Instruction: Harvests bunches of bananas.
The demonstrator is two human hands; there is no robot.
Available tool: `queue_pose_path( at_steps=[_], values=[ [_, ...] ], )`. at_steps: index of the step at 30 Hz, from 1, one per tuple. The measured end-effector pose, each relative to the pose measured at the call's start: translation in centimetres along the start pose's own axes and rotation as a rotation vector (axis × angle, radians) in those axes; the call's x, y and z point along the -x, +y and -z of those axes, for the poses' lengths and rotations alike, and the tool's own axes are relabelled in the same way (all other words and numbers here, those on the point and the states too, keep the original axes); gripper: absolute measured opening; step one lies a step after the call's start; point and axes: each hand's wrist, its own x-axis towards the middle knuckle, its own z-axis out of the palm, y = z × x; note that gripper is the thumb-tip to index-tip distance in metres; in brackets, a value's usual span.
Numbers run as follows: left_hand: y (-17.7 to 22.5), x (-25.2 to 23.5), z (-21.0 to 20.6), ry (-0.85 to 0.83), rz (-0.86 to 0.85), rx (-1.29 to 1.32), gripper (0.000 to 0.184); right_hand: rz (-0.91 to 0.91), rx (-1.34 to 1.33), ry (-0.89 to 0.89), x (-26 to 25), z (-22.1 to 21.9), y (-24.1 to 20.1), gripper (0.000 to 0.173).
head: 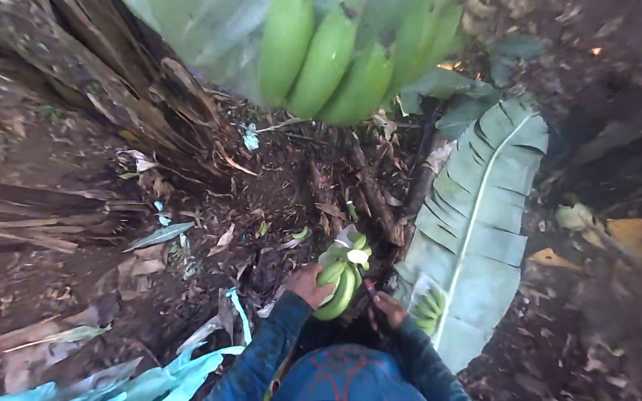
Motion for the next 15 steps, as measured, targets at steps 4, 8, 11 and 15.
queue_pose_path(
  at_steps=[4, 8, 11, 15],
  values=[
    [0.4, -1.4, 0.6, 0.014, -0.013, -0.001, 0.059, -0.012, -0.028, 0.004, -0.6, -1.5, -2.2, 0.041],
    [0.7, -2.7, 0.2, 0.026, 0.056, -0.078, 0.06, -0.066, -0.218, -0.1, -0.7, -3.1, -3.9, 0.039],
    [1.2, -2.9, -0.6, 0.045, 0.118, -0.092, 0.06, -0.096, -0.402, -0.184, 0.1, -3.4, -3.6, 0.039],
    [1.7, -2.7, -2.2, 0.034, 0.131, -0.072, 0.059, -0.098, -0.429, -0.126, 1.3, -4.3, -3.9, 0.041]
  ],
)
